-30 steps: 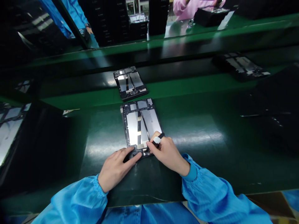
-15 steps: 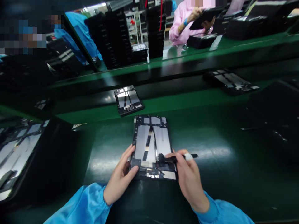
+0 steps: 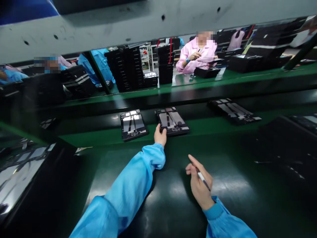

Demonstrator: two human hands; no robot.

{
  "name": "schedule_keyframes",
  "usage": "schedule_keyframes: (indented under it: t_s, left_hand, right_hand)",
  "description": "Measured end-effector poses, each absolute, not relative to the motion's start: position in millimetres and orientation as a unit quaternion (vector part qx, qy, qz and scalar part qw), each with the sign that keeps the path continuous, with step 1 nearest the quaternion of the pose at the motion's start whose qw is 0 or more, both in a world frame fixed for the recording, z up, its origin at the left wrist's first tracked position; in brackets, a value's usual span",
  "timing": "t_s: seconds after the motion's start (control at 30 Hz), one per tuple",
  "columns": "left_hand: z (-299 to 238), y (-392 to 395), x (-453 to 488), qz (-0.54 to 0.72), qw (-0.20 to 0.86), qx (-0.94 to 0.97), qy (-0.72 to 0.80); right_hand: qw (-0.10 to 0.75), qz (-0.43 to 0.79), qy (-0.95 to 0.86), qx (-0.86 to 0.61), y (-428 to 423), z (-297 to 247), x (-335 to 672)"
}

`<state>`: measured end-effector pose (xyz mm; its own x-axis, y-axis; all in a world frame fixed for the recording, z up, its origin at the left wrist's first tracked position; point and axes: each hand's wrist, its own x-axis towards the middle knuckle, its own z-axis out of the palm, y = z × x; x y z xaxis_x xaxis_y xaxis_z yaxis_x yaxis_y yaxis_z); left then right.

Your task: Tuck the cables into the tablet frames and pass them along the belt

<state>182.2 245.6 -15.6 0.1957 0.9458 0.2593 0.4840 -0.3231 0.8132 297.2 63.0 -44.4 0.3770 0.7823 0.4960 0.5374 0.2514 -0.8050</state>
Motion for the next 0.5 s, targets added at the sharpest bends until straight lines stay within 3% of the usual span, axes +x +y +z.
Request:
schedule_keyframes:
  t_s: [0.17,0.33,0.5]
  left_hand:
    - [-18,249,102,0.403,0.22,0.715,0.527]
    - [-26,239,-2,0.427,0.142,0.637,0.626]
    - [-36,252,-33,0.425,0.153,0.572,0.684]
  right_hand:
    - [0.512,0.248,-0.62,-0.54,93,-49,283]
    - [0.491,0.261,-0.644,-0.525,170,-35,227]
    - [0.497,0.272,-0.627,-0.535,230,-13,168]
